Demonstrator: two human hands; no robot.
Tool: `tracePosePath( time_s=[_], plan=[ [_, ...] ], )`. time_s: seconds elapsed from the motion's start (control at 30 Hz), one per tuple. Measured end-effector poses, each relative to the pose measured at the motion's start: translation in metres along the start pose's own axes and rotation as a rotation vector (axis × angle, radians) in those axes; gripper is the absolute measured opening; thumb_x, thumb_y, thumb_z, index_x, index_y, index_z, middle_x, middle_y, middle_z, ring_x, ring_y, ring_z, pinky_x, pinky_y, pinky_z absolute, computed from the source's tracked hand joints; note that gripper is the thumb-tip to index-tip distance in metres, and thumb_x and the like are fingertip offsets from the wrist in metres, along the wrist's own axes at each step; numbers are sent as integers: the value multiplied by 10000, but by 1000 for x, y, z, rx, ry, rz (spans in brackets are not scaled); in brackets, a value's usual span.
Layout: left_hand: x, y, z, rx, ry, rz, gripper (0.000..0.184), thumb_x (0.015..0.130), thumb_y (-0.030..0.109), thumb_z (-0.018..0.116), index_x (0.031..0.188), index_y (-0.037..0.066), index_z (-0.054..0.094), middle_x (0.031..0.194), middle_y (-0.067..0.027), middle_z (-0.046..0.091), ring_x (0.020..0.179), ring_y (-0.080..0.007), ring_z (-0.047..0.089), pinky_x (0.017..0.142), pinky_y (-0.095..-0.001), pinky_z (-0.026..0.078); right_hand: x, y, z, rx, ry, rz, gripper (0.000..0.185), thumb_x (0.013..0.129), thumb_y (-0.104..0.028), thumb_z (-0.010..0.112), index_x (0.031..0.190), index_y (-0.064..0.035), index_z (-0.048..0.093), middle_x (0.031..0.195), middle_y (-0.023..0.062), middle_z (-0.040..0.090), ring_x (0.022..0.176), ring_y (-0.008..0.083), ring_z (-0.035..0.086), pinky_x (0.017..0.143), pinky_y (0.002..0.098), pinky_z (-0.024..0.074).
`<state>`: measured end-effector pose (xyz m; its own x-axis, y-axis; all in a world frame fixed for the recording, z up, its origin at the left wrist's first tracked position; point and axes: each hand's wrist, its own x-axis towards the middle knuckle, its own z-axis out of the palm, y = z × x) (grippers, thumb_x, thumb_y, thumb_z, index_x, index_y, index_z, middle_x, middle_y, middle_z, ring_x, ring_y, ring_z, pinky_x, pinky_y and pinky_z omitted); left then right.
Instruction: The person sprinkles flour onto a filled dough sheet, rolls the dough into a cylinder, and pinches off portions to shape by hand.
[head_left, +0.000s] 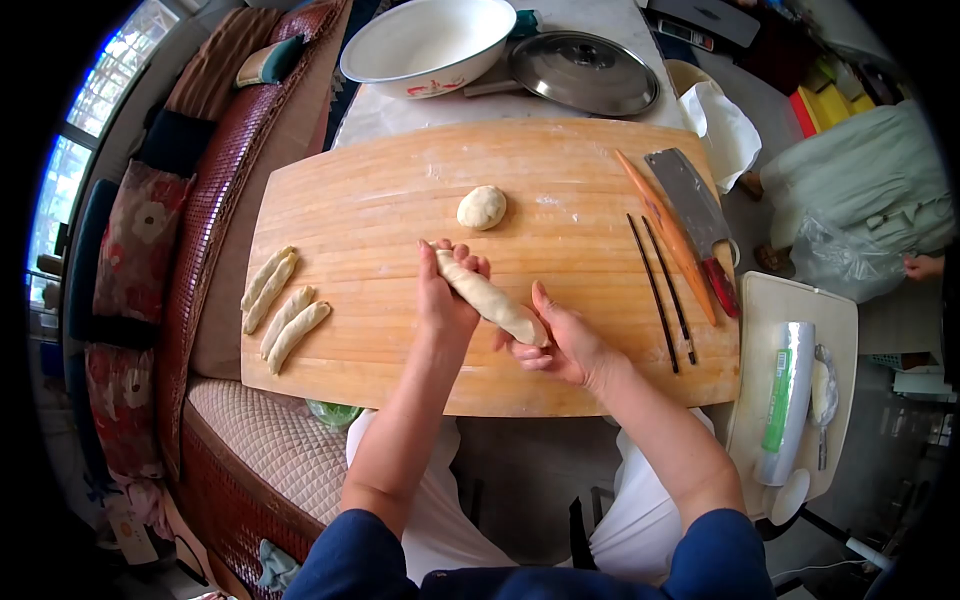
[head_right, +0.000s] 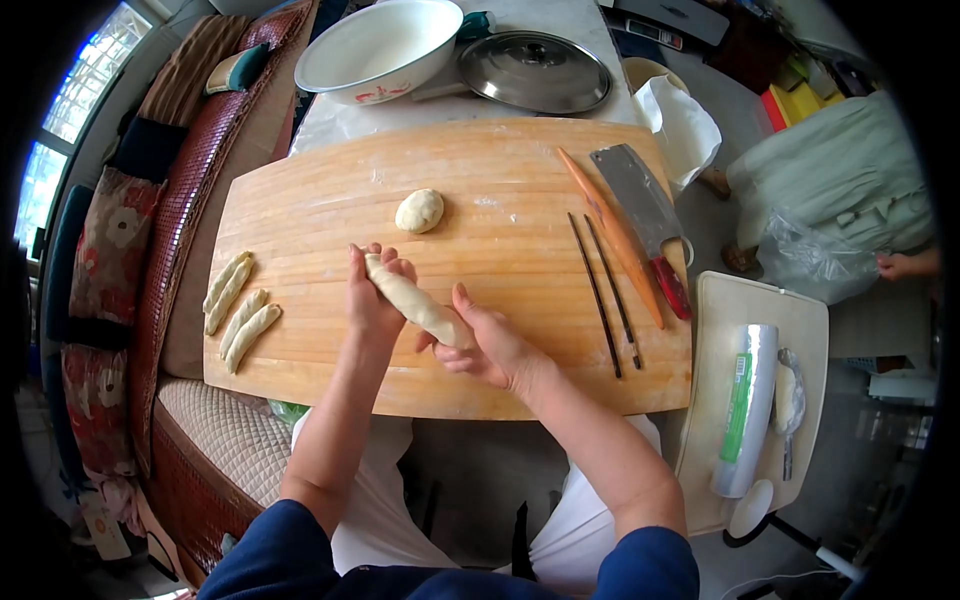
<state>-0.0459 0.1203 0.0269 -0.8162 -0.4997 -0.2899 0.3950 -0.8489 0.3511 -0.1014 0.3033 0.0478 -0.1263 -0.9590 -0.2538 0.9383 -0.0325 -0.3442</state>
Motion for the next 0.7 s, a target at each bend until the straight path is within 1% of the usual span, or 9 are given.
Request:
tracePosePath(
  time_s=[0.03,0.07,0.13,0.23,0.33,0.43,0.53,0.63,0.7],
  plan=[
    [5,7,-1,-47,148,14,358,1027,478,444,957,130,495,794,-30,517,665,-164,524,813,-401,530,-1,-2,9,-88,102,-36,528,1065,-407,388,1297,59,478,940,127,643,618,88,537,555,209,450],
    [8,11,-4,-57,175,46,363,1032,474,431,954,124,486,777,-33,507,655,-156,523,789,-380,548,1,1,8,-246,145,-142,487,1055,-354,433,1309,59,473,1008,141,641,720,116,572,611,230,483],
    [14,22,-9,-69,224,88,372,1034,476,420,938,121,479,771,-35,504,649,-154,523,797,-384,558,5,8,-1,-563,229,-353,434,1035,-248,522,1334,60,464,1142,169,638,925,172,642,723,271,548],
    [19,29,-10,-86,258,137,378,1039,467,402,917,115,464,754,-37,493,638,-154,522,808,-396,575,7,14,-8,-928,340,-580,403,934,-66,664,1288,56,516,1144,148,648,1016,194,662,793,295,567],
    [18,31,-8,-92,282,159,387,1041,459,402,914,99,463,735,-44,491,641,-165,525,798,-395,577,8,16,-4,-1082,501,-732,329,847,-19,733,1143,33,599,1048,98,681,949,190,692,777,280,560],
    [15,30,-3,-89,277,157,406,1040,445,414,910,64,469,716,-61,498,659,-182,536,775,-387,583,9,15,4,-1163,507,-882,277,840,24,718,1100,28,623,949,89,678,898,183,701,751,270,566],
    [12,29,0,-104,273,138,399,1042,433,419,918,57,472,726,-63,502,650,-180,536,767,-384,583,7,11,-1,-1353,459,-910,178,883,12,692,1055,28,651,977,77,687,825,149,693,738,263,586],
    [13,30,0,-137,255,134,395,1043,424,426,924,51,474,732,-63,499,631,-176,530,758,-375,581,9,14,-3,-890,440,-752,77,905,-7,674,975,23,671,949,72,678,823,167,698,713,281,599],
    [14,35,-2,-183,221,116,396,1041,424,432,927,47,472,730,-61,496,619,-174,526,752,-369,579,8,12,-6,-593,420,-598,81,911,-20,672,977,28,666,939,77,683,804,180,701,721,299,597]
  ],
)
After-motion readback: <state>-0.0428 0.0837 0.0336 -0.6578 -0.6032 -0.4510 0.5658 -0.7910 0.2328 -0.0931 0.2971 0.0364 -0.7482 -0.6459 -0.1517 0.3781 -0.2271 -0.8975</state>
